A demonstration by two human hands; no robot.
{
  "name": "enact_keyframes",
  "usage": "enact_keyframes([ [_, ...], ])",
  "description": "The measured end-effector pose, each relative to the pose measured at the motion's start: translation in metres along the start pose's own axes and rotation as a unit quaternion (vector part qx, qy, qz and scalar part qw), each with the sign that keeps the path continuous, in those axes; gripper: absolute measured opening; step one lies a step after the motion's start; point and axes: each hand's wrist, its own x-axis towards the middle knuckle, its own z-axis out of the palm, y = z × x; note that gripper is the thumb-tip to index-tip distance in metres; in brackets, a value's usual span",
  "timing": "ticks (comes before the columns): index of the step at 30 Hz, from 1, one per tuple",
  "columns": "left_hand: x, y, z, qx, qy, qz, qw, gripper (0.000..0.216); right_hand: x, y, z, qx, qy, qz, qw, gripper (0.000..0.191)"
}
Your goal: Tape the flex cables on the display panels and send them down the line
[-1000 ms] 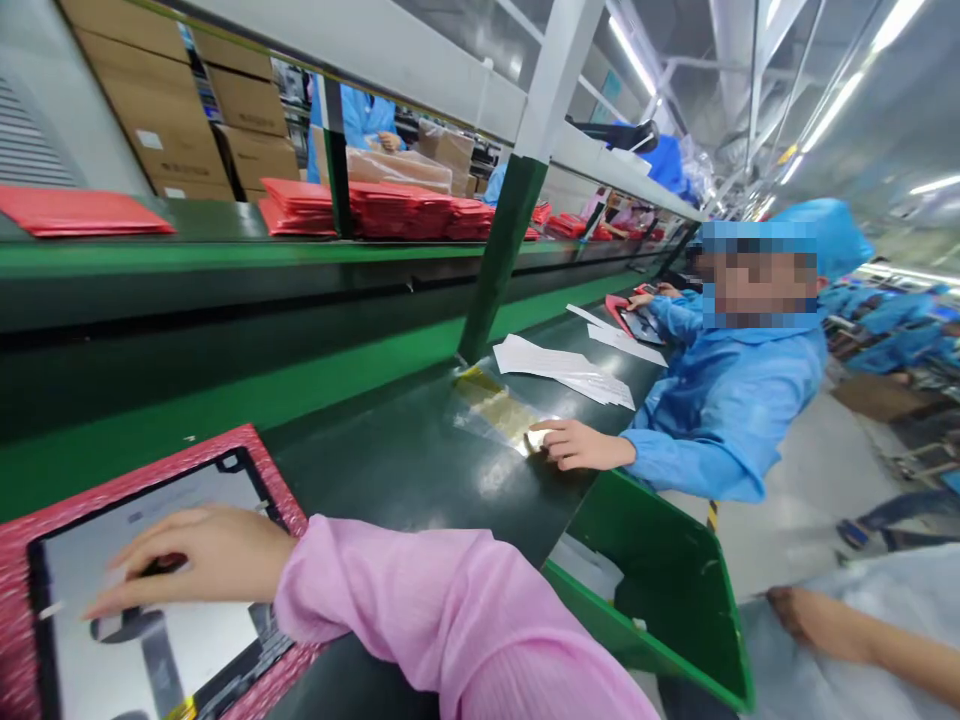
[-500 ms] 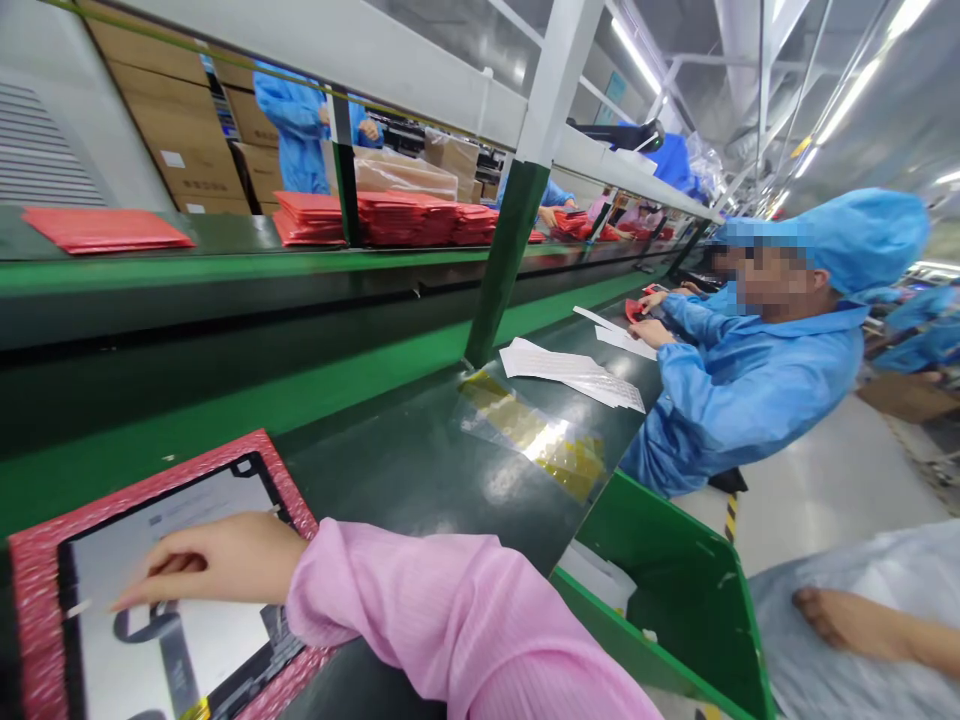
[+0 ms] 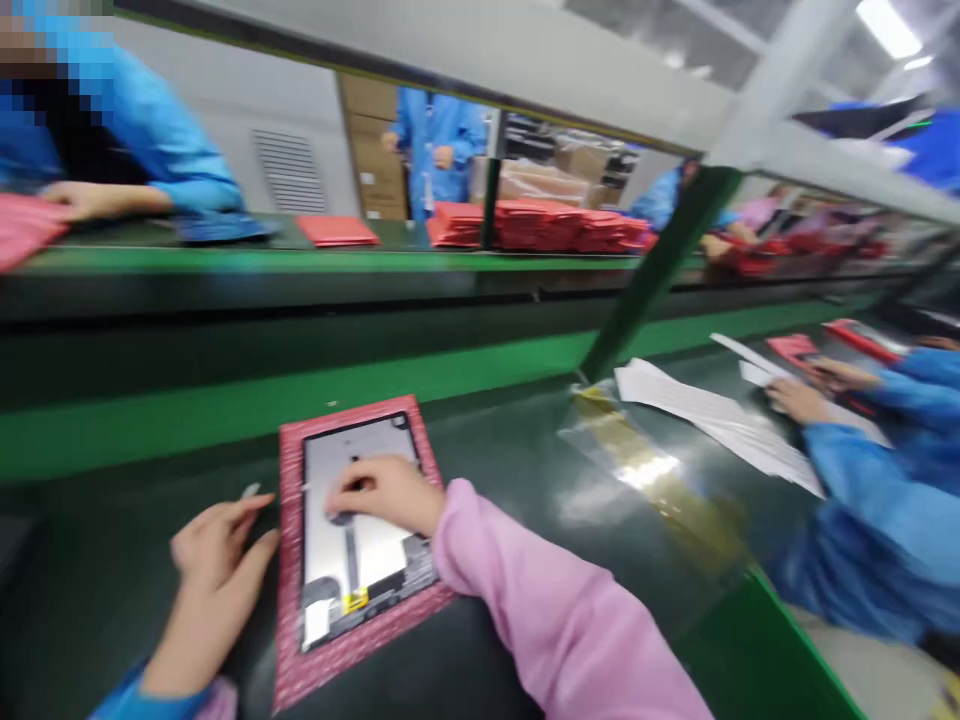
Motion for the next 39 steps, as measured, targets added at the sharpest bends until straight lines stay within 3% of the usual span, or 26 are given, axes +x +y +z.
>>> enact_keyframes([
  [5, -0.02, 0.002, 0.003, 0.009, 0.001, -0.037, 0.999, 0.029, -0.003, 0.003, -0.002, 0.033, -0.044, 0.026, 0.998, 0.006],
  [13, -0.027, 0.014, 0.0, 0.007, -0.048, -0.035, 0.998, 0.042, -0.009, 0.005, 0.005, -0.037, -0.059, 0.028, 0.997, 0.005],
  [20, -0.028, 0.021, 0.008, 0.036, -0.07, -0.012, 0.997, 0.056, -0.012, 0.003, 0.008, -0.095, -0.043, -0.001, 0.995, 0.009],
  [31, -0.024, 0.027, 0.016, 0.081, -0.07, -0.006, 0.994, 0.053, -0.015, -0.001, 0.009, -0.108, -0.037, 0.0, 0.993, 0.013],
  [39, -0.022, 0.029, 0.018, 0.062, -0.066, -0.025, 0.996, 0.056, -0.01, 0.003, 0.009, -0.114, -0.004, 0.026, 0.993, 0.036],
])
